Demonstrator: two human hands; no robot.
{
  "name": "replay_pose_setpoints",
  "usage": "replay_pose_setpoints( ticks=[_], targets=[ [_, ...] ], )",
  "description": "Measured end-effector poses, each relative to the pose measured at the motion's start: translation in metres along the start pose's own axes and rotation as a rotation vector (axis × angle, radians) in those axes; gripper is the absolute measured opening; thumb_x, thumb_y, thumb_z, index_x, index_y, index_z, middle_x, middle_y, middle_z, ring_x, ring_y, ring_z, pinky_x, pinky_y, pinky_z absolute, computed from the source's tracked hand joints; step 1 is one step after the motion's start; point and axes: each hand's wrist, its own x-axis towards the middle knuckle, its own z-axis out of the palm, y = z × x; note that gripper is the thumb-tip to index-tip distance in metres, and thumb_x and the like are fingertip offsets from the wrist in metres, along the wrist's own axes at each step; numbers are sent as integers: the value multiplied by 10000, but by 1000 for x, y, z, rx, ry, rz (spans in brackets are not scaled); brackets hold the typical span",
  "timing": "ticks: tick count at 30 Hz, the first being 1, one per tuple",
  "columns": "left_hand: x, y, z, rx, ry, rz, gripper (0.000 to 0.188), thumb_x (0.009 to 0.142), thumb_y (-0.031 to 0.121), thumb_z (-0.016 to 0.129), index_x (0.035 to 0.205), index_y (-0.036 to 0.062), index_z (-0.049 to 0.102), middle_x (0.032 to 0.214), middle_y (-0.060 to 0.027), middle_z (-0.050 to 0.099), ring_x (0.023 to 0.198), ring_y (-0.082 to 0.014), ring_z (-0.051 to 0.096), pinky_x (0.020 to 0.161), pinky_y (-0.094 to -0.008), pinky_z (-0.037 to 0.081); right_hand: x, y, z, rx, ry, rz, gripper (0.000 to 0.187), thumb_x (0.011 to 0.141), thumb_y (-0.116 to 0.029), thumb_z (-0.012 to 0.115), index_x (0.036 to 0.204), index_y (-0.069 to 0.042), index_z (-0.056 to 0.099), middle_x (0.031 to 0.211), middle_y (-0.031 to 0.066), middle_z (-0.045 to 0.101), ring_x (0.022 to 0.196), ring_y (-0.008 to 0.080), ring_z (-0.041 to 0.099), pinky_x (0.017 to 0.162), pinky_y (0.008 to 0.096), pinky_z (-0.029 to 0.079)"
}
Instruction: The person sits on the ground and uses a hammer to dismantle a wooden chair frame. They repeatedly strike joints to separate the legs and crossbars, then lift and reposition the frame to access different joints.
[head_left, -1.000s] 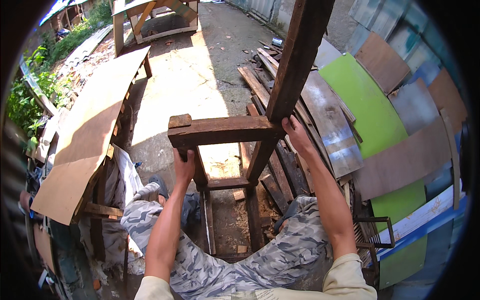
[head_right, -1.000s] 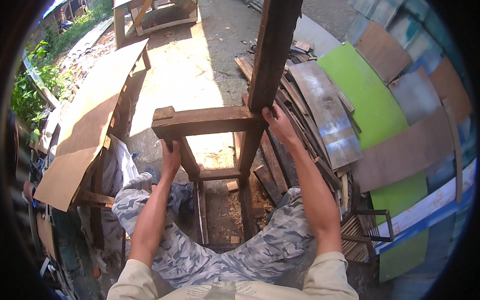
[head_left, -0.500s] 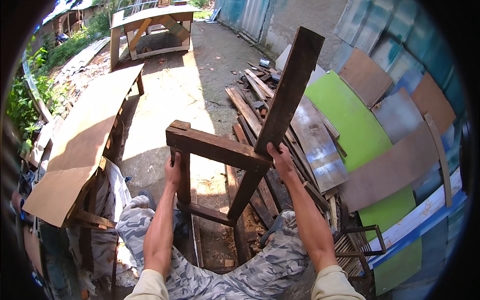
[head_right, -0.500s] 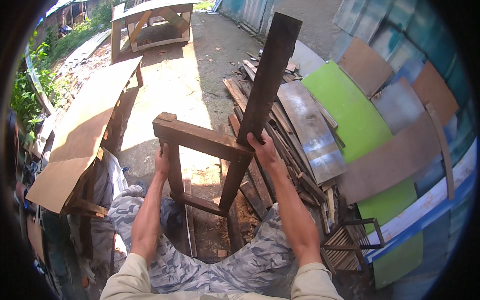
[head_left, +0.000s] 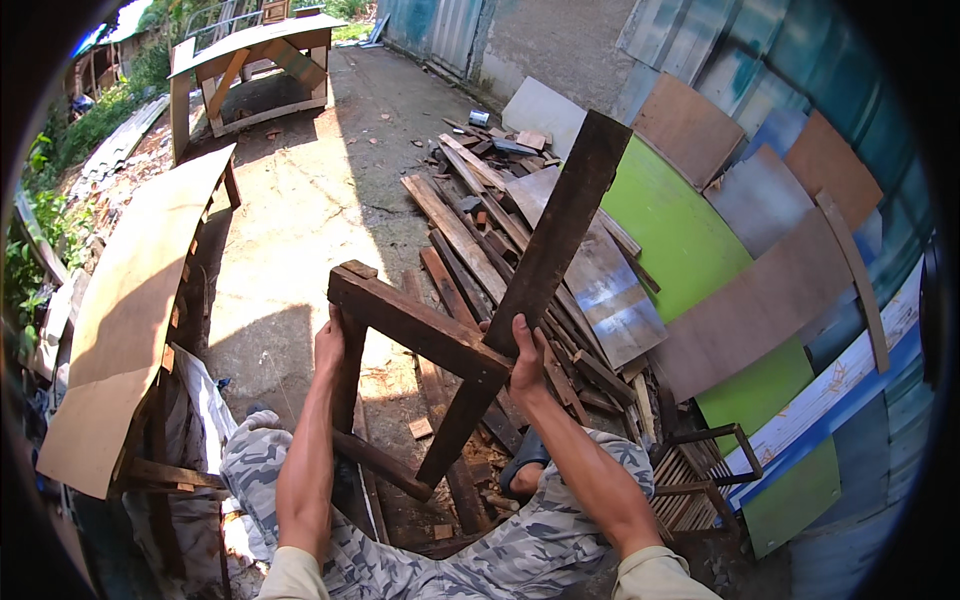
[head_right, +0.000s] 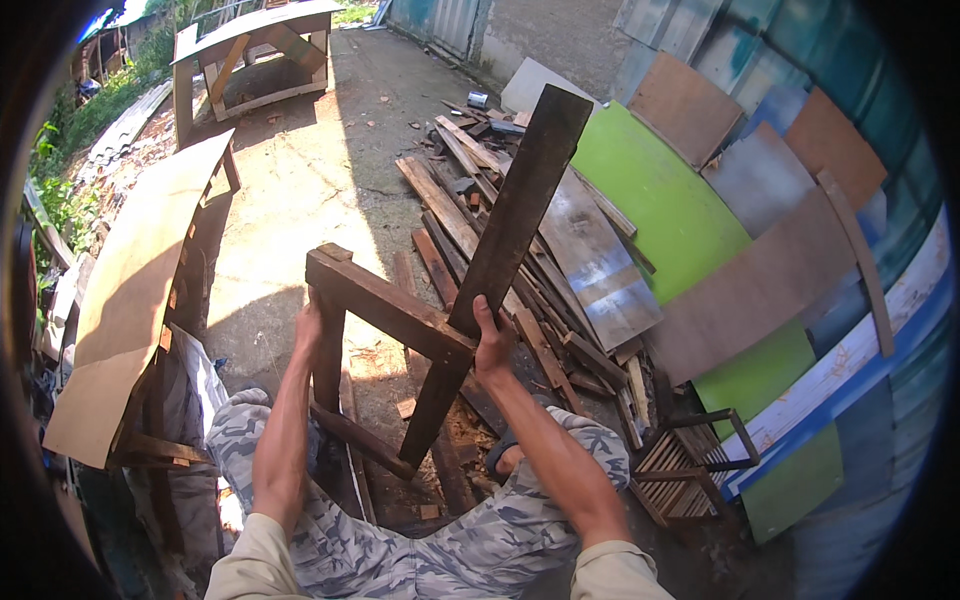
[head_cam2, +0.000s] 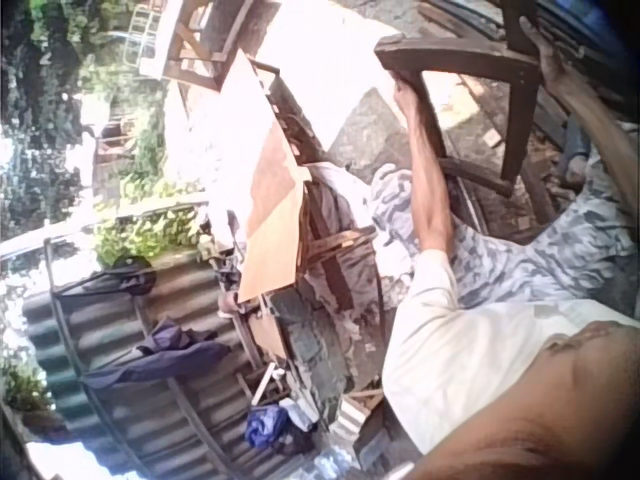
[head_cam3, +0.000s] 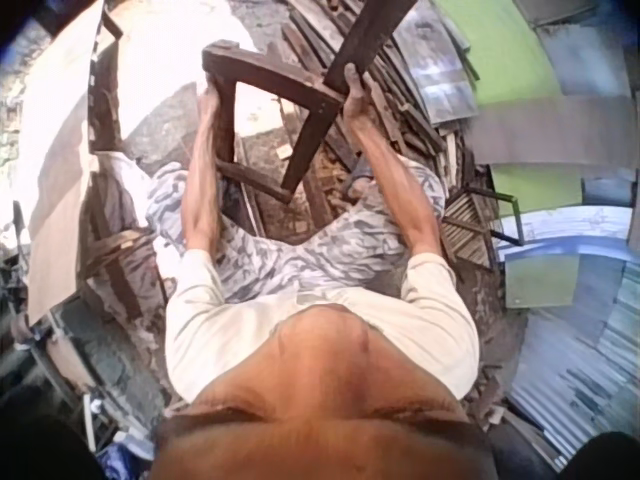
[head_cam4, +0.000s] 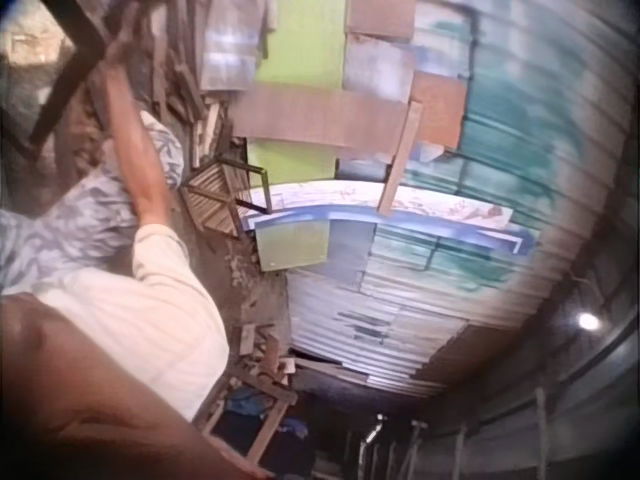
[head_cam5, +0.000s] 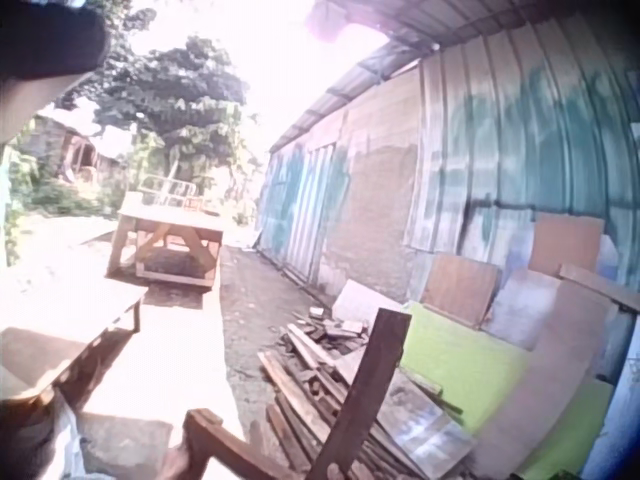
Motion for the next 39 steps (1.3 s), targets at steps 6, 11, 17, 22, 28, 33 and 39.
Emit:
replay_pose_setpoints(
  ticks=[6,11,17,22,28,33,39],
  targets=[
    [-15,-10,19,406,332,302,716,930,511,626,1345,-63,517,1363,-239,539,1308,-366,482,1116,-445,355,22,22,8,-98,214,-12,505,919,-474,682,1122,-11,659,1020,87,680,916,187,640,833,319,496],
    [-99,-13,21,354,-175,197,590,951,482,618,1290,2,566,1197,-226,648,1058,-285,665,887,-396,521,31,12,41,-182,386,-7,601,884,-500,720,1181,18,649,1106,102,677,1028,209,616,928,336,457],
    [-159,-51,4,573,-725,221,1068,754,661,739,1523,92,265,1381,-267,537,1254,-381,567,1065,-436,439,59,23,31,-152,575,148,656,819,-514,775,1153,38,655,1131,121,675,1058,248,625,947,371,463],
    [-171,-78,-3,777,-509,165,999,674,530,827,1433,70,368,1255,-260,621,1165,-412,613,1001,-450,484,68,31,21,-43,580,259,802,791,-489,803,1261,108,550,1253,192,602,1131,286,594,1001,390,451],
    [-150,-46,-11,900,-540,216,877,649,424,813,1361,58,456,1090,-256,679,1033,-416,654,901,-474,518,71,13,12,83,529,191,581,818,-390,813,1145,50,619,1115,146,635,951,244,648,840,419,552],
    [-116,-7,-26,1115,-674,248,867,678,480,771,1371,51,475,1086,-250,692,1025,-418,656,889,-484,520,70,6,-8,131,547,293,631,808,-388,815,1187,76,613,1170,155,621,1012,232,627,885,409,526],
    [-64,21,-69,1317,-737,355,859,659,504,763,1287,-29,517,1067,-275,682,1009,-421,659,884,-474,525,62,49,-1,104,599,467,832,790,-451,791,1317,112,480,1300,197,549,1125,281,588,977,400,486]
  ],
)
